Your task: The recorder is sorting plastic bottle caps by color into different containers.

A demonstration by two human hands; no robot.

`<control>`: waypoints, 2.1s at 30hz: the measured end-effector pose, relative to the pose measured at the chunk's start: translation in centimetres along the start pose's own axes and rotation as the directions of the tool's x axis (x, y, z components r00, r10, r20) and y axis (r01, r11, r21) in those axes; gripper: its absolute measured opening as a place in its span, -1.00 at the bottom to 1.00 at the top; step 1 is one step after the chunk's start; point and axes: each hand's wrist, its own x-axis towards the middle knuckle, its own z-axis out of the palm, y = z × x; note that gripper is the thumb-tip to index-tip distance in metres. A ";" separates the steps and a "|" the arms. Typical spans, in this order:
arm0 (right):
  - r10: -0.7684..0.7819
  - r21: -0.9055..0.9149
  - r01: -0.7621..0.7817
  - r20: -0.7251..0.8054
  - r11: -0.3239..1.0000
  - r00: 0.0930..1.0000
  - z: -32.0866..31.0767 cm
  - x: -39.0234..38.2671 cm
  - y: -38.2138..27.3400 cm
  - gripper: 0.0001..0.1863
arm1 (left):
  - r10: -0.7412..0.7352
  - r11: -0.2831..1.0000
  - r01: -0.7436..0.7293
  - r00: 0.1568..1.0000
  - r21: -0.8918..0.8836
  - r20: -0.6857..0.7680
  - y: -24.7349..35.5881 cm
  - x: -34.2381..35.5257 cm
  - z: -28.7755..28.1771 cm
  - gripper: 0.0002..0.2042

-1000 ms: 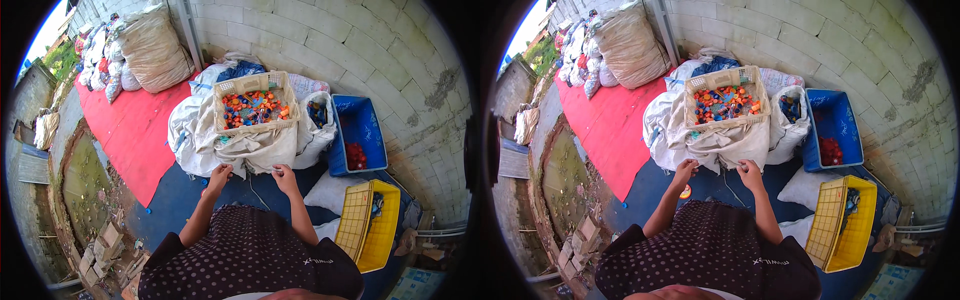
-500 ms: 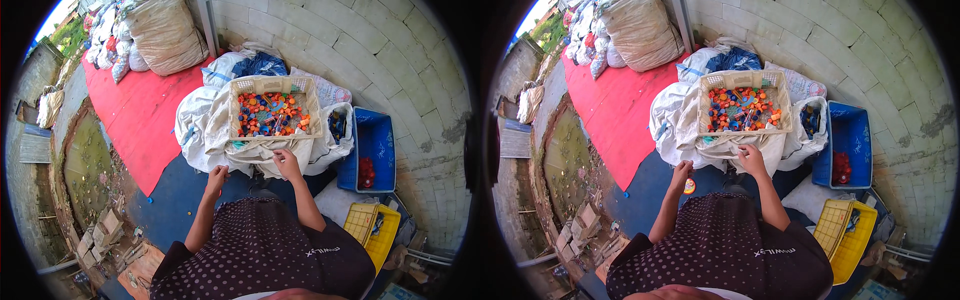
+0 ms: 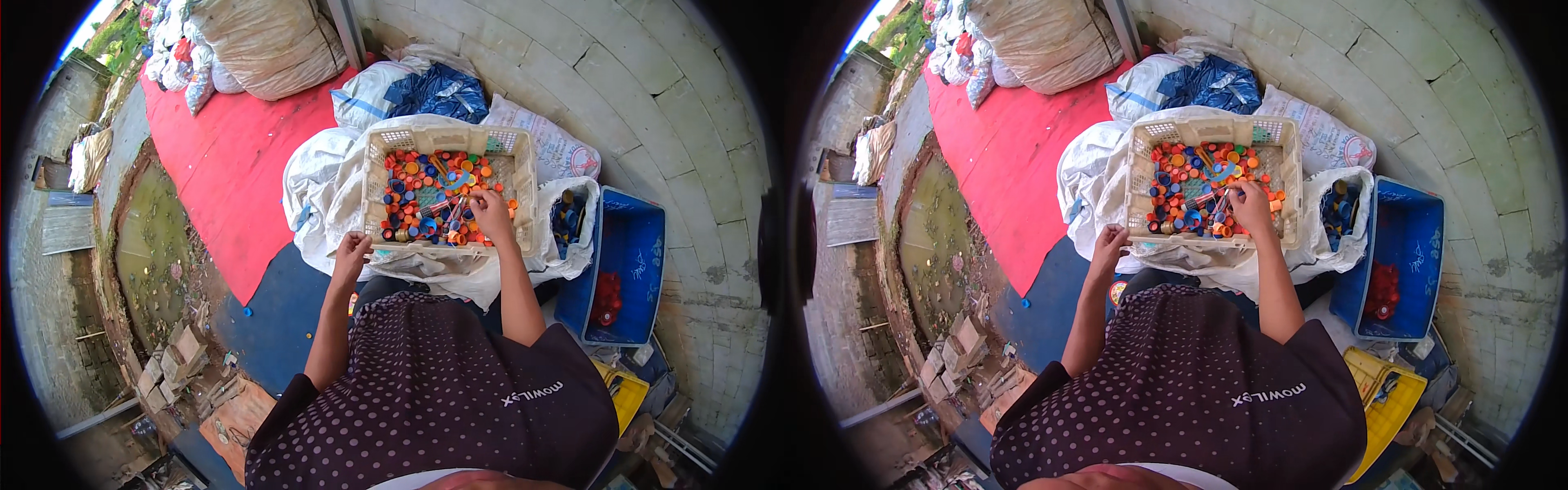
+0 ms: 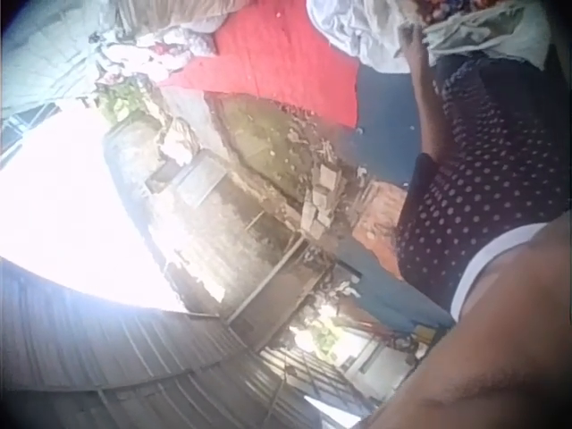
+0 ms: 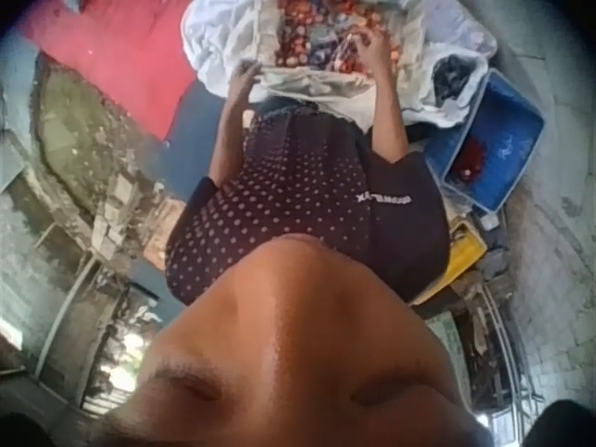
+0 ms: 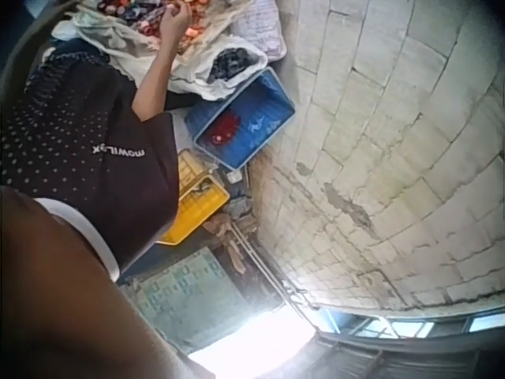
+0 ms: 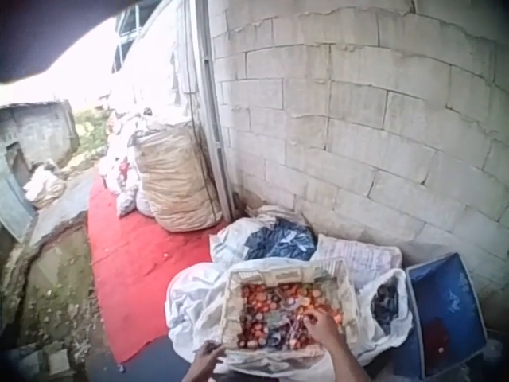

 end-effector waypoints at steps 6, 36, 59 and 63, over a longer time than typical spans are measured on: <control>0.232 -0.189 -0.203 0.142 0.961 0.962 1.3 1.6 3.1 -0.76 | -0.149 0.989 0.146 0.981 0.037 0.124 1.4 3.8 2.3 -0.75; 0.570 -0.544 -0.479 -0.002 0.689 0.822 3.5 0.5 3.1 -0.72 | -0.153 0.984 0.114 0.930 0.134 0.335 3.2 8.7 2.1 -0.82; 0.538 0.554 -0.675 0.418 0.487 0.732 3.1 -7.2 -8.8 -0.86 | 0.062 0.945 -0.295 0.589 0.143 0.806 2.9 5.5 7.8 -0.44; 0.518 0.517 -0.675 0.434 0.526 0.737 4.1 -6.1 -8.7 -0.85 | 0.070 0.993 -0.115 0.711 0.018 0.700 2.1 5.2 7.0 -0.59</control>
